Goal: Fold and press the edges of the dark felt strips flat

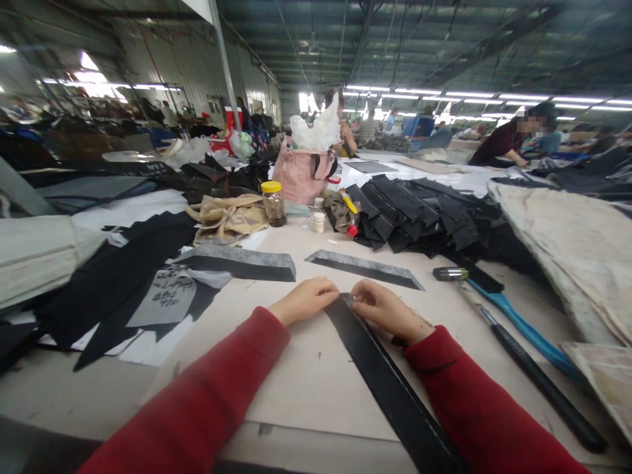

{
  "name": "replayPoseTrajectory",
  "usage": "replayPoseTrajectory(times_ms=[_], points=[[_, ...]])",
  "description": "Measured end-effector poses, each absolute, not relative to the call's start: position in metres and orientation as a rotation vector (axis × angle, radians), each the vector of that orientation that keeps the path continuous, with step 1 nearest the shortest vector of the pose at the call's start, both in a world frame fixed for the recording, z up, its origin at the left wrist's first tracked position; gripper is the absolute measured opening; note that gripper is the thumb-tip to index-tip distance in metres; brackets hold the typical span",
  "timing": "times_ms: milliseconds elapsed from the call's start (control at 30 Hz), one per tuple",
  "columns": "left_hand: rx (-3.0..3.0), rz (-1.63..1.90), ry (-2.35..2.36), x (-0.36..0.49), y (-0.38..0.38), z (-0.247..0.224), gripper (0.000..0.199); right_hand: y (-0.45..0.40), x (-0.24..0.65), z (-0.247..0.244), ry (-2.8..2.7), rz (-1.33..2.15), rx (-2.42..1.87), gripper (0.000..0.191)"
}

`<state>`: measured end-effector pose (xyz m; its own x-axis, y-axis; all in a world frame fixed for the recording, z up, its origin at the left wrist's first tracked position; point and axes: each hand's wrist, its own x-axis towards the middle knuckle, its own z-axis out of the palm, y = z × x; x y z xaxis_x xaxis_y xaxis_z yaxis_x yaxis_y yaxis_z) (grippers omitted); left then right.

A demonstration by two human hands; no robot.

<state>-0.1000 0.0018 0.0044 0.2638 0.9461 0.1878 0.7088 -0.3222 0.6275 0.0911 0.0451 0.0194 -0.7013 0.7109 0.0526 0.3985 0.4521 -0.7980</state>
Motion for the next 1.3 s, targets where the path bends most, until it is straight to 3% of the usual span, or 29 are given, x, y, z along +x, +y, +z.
replayPoseTrajectory(times_ms=[167,533,833,1000,1200,1300], points=[[2.127,0.858,1.474,-0.095,-0.004,0.013,0.017,0.044,0.09,0.022,-2.291,1.042,-0.989,0.024],[2.15,0.828,1.448,-0.089,-0.007,0.012,0.018,0.039,0.089,0.03,-2.514,0.582,-0.872,0.022],[2.091,0.914,1.588,-0.099,0.001,0.003,0.022,0.045,0.088,0.018,-2.483,0.941,-0.912,0.041],[1.981,0.951,1.809,-0.113,0.006,-0.001,0.023,0.046,0.093,0.029,-2.727,0.916,-1.019,0.022],[1.971,0.77,1.743,-0.117,0.006,-0.001,0.019,0.063,0.094,0.043,-2.989,0.402,-1.101,0.019],[2.022,0.644,1.734,-0.119,0.002,0.0,0.015,0.063,0.083,0.037,-2.923,0.347,-1.012,0.02]])
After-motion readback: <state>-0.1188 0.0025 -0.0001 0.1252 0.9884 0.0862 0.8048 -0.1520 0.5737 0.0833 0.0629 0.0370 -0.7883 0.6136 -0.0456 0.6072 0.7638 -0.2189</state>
